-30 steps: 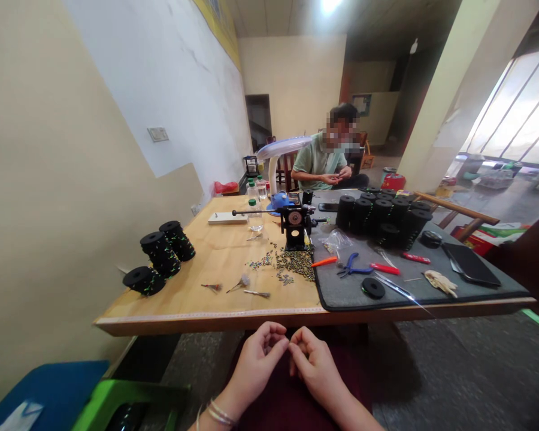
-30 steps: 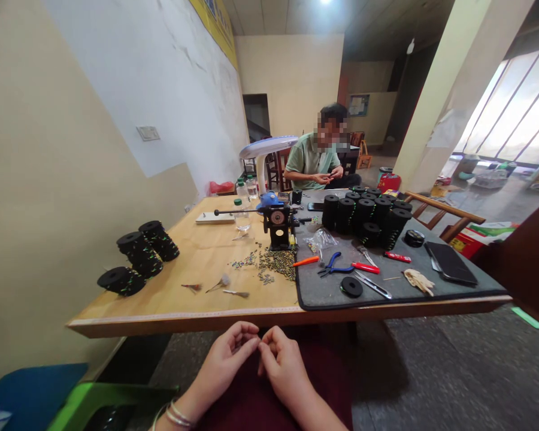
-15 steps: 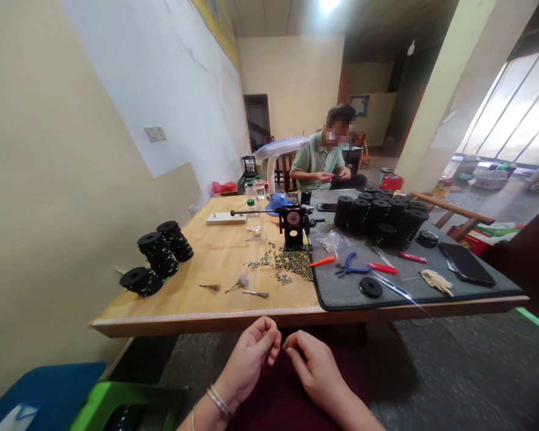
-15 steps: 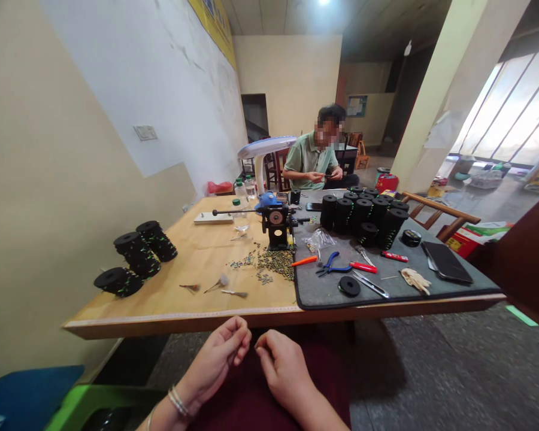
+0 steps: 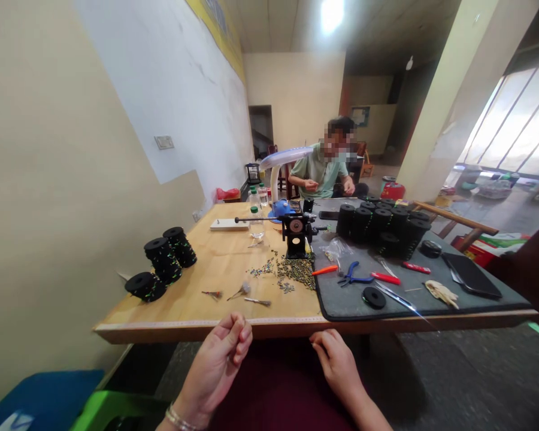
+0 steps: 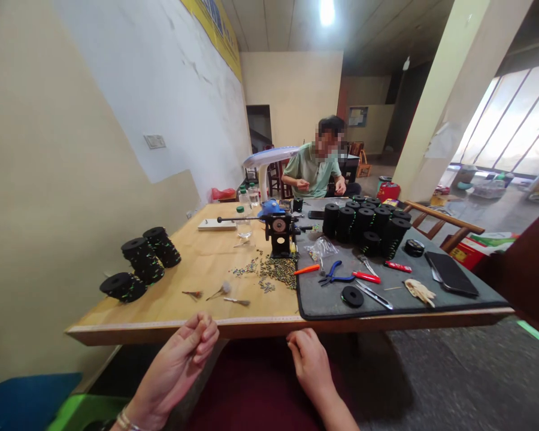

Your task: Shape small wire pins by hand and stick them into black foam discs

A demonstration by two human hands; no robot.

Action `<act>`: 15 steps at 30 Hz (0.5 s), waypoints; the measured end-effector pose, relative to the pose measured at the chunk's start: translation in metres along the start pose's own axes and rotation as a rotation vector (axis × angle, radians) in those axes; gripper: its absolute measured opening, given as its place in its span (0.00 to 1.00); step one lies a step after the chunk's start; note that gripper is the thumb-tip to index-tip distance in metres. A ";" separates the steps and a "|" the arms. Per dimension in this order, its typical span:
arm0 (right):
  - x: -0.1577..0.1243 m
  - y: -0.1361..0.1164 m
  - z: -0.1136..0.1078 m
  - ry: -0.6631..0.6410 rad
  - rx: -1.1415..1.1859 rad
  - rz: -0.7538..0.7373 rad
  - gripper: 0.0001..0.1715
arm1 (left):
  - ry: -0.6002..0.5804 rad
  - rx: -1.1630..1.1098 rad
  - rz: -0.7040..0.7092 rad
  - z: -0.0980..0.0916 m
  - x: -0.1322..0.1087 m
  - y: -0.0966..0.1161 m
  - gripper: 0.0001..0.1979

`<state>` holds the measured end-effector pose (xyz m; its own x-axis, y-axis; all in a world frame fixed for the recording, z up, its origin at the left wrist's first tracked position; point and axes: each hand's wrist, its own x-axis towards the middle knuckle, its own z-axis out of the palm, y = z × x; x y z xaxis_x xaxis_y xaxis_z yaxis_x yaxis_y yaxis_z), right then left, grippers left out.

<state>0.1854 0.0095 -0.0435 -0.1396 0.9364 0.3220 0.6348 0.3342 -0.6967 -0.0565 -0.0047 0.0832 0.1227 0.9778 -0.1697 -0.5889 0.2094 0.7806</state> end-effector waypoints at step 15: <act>-0.002 -0.056 -0.034 0.054 0.226 0.075 0.16 | -0.184 0.848 0.342 0.013 0.001 -0.023 0.13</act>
<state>0.1761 -0.0142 0.0170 -0.0539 0.9546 0.2930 0.4552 0.2847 -0.8437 -0.0327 -0.0085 0.0725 0.2180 0.9569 0.1918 0.1554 -0.2280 0.9612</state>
